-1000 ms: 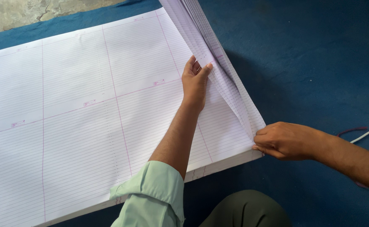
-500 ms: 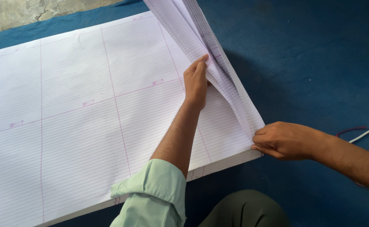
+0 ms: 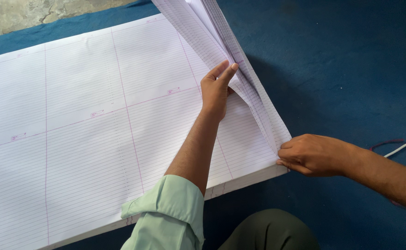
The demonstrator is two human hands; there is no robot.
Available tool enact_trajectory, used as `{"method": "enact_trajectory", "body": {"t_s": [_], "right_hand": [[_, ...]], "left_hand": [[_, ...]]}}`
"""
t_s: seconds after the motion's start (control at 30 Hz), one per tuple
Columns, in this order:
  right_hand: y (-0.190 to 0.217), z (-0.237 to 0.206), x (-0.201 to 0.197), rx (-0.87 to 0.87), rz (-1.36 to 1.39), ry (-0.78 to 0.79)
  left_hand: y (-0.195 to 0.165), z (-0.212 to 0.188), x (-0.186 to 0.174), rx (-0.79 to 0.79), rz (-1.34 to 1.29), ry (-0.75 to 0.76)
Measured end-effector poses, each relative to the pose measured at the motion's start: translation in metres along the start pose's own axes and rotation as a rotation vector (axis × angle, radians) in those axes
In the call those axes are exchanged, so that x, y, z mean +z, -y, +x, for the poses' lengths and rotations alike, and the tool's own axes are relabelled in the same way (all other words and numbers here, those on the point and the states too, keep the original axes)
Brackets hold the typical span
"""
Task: The person folds a stack of lined paper sheets in half and presses the crease with a wooden block. The person repeats this process for multiple sheets, separating folded sheets to the side.
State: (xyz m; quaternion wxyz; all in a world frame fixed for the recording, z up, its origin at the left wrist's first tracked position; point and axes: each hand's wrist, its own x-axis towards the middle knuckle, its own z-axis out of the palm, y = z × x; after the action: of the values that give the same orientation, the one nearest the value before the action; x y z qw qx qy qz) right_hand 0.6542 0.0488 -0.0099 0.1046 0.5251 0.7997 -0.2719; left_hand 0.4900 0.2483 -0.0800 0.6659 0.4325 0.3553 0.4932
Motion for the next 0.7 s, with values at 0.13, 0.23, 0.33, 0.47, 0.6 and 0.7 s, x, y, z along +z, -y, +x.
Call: {"method": "enact_trajectory", "body": {"t_s": [0.13,0.23,0.33,0.47,0.6,0.7], "right_hand": [[-0.001,-0.001,-0.001,0.0,0.006,-0.007],[0.0,0.0,0.0,-0.008,0.007,-0.008],[0.0,0.001,0.0,0.001,0.002,0.003],[-0.001,0.001,0.0,-0.021,0.017,-0.008],[-0.001,0.0,0.001,-0.051,-0.011,-0.03],[-0.001,0.0,0.001,-0.018,-0.032,-0.006]], "left_hand": [[0.003,0.001,0.0,0.003,-0.038,0.004],[0.003,0.001,-0.001,-0.005,-0.069,0.003],[-0.002,-0.002,-0.001,-0.01,-0.07,0.007],[-0.012,-0.008,0.003,0.004,0.021,-0.013],[-0.016,-0.015,0.003,0.077,0.233,0.002],[-0.011,-0.012,0.004,0.094,0.249,0.013]]}}
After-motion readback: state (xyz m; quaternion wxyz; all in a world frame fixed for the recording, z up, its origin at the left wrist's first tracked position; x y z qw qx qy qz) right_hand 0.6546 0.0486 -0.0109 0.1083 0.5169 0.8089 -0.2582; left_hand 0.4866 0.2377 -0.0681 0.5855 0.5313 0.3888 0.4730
